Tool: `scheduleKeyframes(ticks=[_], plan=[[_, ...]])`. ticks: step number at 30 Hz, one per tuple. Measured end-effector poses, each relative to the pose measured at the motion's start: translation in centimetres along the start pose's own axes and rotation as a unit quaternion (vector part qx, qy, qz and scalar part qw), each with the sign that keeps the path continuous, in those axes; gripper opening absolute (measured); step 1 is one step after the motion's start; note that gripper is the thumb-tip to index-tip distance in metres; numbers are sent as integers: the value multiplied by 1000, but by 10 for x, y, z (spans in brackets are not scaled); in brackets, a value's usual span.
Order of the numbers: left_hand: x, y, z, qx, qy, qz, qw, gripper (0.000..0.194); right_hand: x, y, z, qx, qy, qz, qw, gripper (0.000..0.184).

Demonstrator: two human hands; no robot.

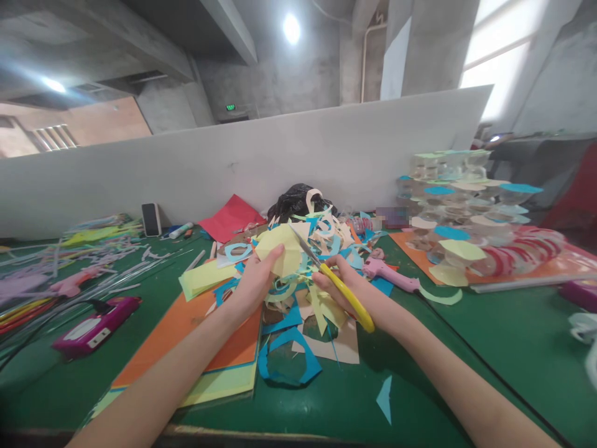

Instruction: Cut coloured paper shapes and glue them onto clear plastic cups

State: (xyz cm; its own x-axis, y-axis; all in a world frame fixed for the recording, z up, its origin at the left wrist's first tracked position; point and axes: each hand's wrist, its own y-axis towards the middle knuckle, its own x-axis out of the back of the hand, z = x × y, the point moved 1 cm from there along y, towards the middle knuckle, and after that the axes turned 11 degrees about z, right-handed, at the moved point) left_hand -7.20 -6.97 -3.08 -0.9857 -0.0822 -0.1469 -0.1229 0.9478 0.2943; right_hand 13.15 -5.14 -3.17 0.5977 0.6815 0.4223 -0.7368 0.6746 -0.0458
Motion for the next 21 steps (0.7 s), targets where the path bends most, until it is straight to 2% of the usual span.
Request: scheduleKeyframes(ticks=[8,16,21], plan=[[-1,-2,-4,1,-6,4,1000,50,1,-5,18,7,-19,-13,1000,58],[-2,0,-10,-25,-22,3,999,51,1,6,2,55,-9,-34,998,51],[0,0,-9,-11,-19,2,1000,48,2,-1,14,71,-54,-34,995,51]])
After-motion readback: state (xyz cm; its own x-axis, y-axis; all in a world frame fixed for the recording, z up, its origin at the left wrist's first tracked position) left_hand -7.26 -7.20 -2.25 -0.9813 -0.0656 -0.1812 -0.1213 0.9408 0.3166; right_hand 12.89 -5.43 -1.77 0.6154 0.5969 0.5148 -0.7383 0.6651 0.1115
